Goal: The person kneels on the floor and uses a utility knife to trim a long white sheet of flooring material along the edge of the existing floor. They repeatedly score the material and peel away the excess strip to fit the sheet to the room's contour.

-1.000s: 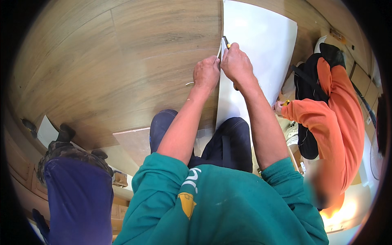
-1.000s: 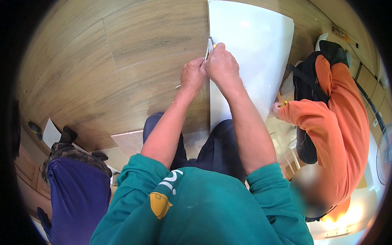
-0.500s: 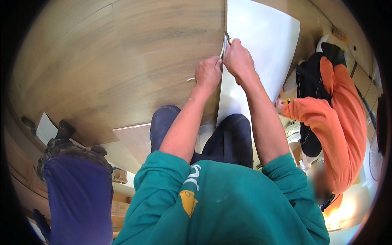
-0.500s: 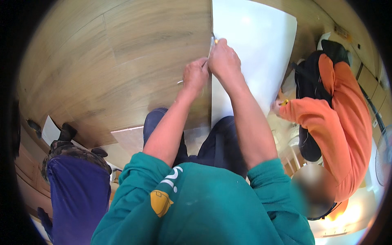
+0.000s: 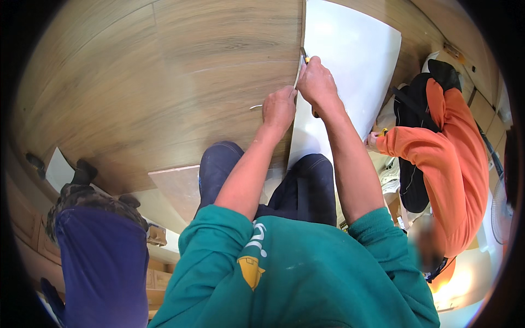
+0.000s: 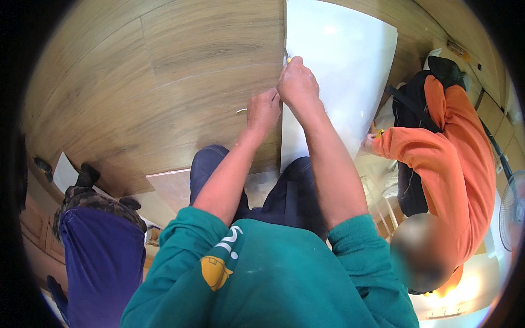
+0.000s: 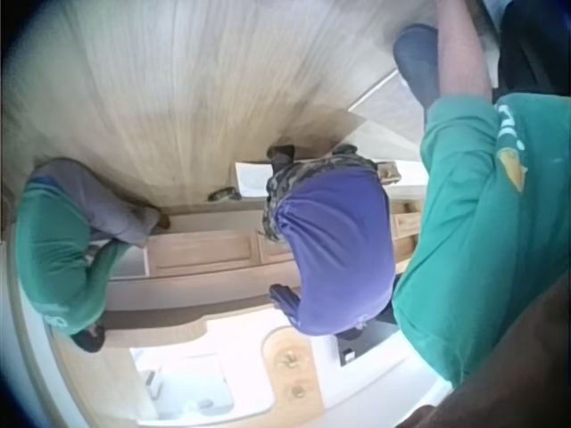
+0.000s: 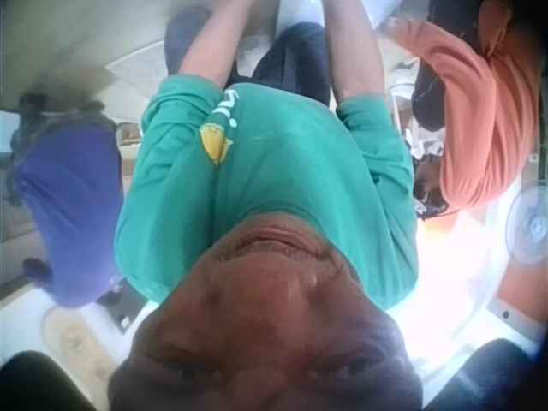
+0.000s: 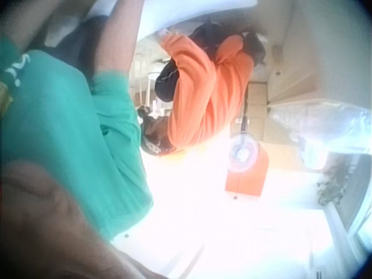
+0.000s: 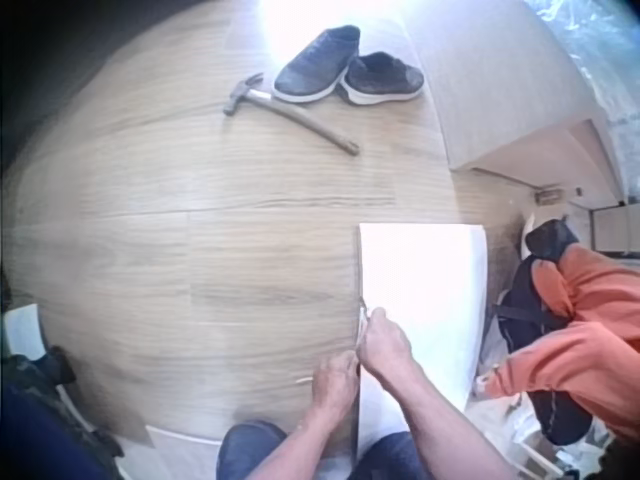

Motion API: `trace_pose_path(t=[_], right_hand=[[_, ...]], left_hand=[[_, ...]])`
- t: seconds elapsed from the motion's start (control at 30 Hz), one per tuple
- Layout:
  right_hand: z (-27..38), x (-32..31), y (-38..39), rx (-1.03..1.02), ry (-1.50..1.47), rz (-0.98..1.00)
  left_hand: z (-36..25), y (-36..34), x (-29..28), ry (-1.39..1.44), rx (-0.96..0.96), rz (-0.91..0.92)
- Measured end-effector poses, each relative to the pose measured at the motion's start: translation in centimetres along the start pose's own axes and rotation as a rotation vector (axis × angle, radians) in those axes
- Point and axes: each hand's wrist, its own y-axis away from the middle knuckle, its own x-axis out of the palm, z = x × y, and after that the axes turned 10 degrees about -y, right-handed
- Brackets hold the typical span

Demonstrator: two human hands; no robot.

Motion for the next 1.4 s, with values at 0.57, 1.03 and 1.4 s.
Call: trace_pose_path(t=[0.57,1.03,1.4], right_hand=[[-0.6,0.4,0.6,-0.012,-0.019,0.001],[-1.7,0.8,0.8,-0.031,-0.022,-0.02],[-3.8,-0.6,5.2,-0.086,-0.326,-0.196]], left_hand=[[0.4,1.3,0.6,0.034,-0.022,-0.043],[1.2,2.2,1.7,0.001,-0.007,-0.03],[1.3,3.4,-0.5,0.003,-0.114,-0.009]])
